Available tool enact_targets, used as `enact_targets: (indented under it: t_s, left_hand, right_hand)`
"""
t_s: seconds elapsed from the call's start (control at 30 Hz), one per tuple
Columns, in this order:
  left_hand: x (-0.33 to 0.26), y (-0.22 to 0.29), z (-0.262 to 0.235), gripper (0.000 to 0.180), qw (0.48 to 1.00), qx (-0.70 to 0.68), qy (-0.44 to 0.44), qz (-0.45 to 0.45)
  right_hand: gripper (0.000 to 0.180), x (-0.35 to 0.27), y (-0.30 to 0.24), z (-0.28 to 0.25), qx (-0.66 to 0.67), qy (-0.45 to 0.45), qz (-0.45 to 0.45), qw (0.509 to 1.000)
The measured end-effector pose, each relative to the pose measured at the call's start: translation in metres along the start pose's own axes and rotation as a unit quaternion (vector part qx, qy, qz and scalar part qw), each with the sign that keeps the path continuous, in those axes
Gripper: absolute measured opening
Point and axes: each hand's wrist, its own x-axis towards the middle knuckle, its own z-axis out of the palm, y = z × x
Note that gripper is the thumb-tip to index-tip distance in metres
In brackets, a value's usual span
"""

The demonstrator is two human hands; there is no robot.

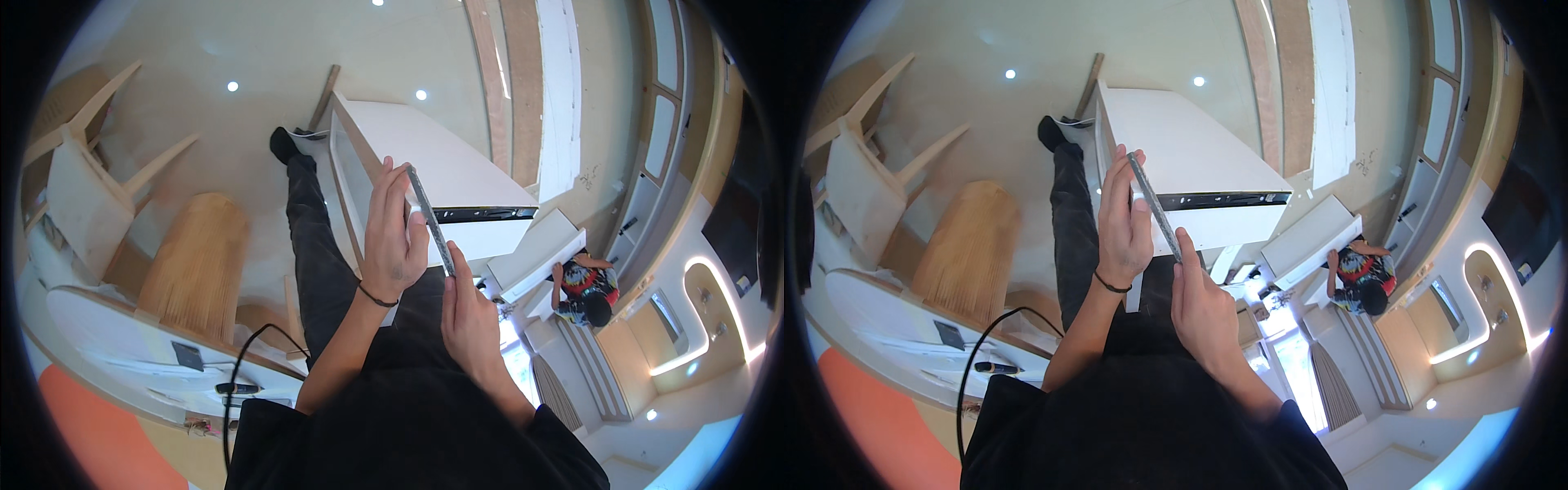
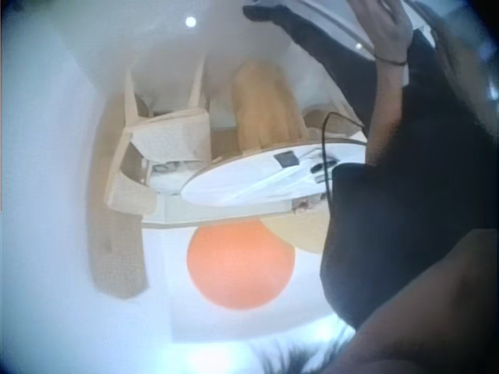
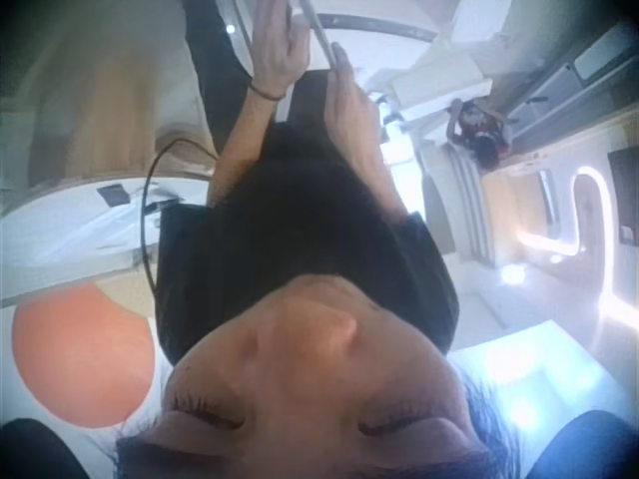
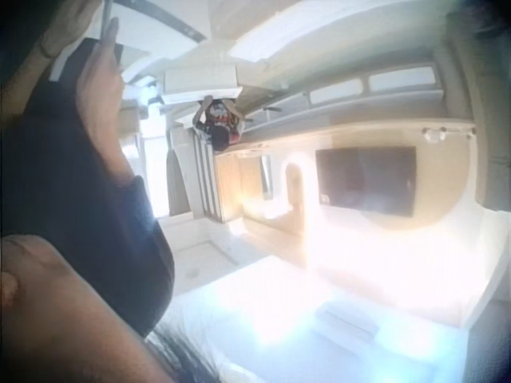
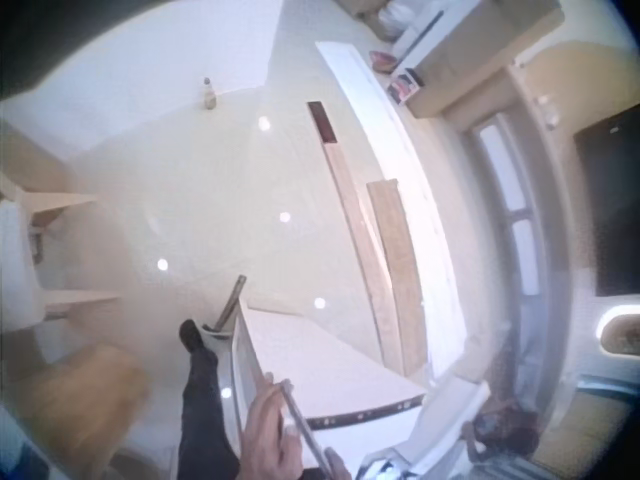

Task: The person assembles a white cabinet by attaching a metal bracket to its side using a utility knife and a metal file. They repeatedly scrape and file the bracket and cabinet edge to smooth the fit, then use the knife to trim excess material along the joint.

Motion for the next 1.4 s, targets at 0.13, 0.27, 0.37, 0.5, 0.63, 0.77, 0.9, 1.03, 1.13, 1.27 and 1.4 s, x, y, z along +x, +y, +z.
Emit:
enact_targets:
  t_s: [0.13, 0.27, 0.37, 0.5, 0.63, 0.77, 0.9, 1.03, 1.13, 1.27, 1.4]
  left_hand:
    - [0.000, -0.002, 0.001, 0.044, 1.000, -0.019, 0.019, -0.001]
    - [0.001, -0.002, 0.000, 0.045, 0.998, -0.055, 0.031, -0.016]
    - [0.002, -0.001, 0.002, 0.047, 0.997, -0.053, 0.035, -0.047]
    - [0.003, 0.000, 0.004, 0.046, 0.995, -0.054, 0.047, -0.064]
    - [0.003, 0.000, 0.004, 0.044, 0.996, -0.045, 0.041, -0.063]
    - [0.002, -0.001, 0.005, 0.043, 0.996, -0.044, 0.045, -0.062]
    - [0.002, 0.000, 0.006, 0.043, 0.996, -0.044, 0.052, -0.059]
    - [0.004, 0.001, 0.004, 0.043, 0.996, -0.042, 0.051, -0.065]
    - [0.004, 0.000, 0.004, 0.043, 0.996, -0.041, 0.043, -0.061]
    - [0.003, -0.002, 0.005, 0.043, 0.996, -0.051, 0.049, -0.062]
    - [0.002, -0.002, 0.005, 0.044, 0.995, -0.057, 0.051, -0.065]
  right_hand:
    - [0.046, 0.006, -0.010, -0.009, -0.010, -0.004, -0.009, 1.000]
    - [0.040, 0.028, -0.013, -0.024, 0.034, -0.051, 0.006, 0.998]
    - [0.036, 0.031, -0.014, -0.032, 0.059, -0.049, 0.043, 0.996]
    - [0.038, 0.011, -0.012, -0.030, 0.056, -0.019, 0.033, 0.998]
    - [0.041, -0.006, -0.009, -0.018, 0.052, -0.034, 0.041, 0.997]
    - [0.041, -0.001, -0.016, -0.014, 0.032, -0.019, 0.031, 0.999]
    - [0.037, 0.027, -0.023, -0.028, 0.005, -0.058, 0.030, 0.998]
    - [0.037, 0.040, -0.022, -0.036, 0.045, -0.065, 0.043, 0.996]
    - [0.040, 0.017, -0.025, -0.036, 0.052, -0.034, 0.057, 0.996]
    - [0.040, -0.009, -0.028, -0.036, 0.038, -0.112, 0.138, 0.983]
    - [0.037, 0.009, -0.029, -0.039, 0.007, -0.067, 0.051, 0.996]
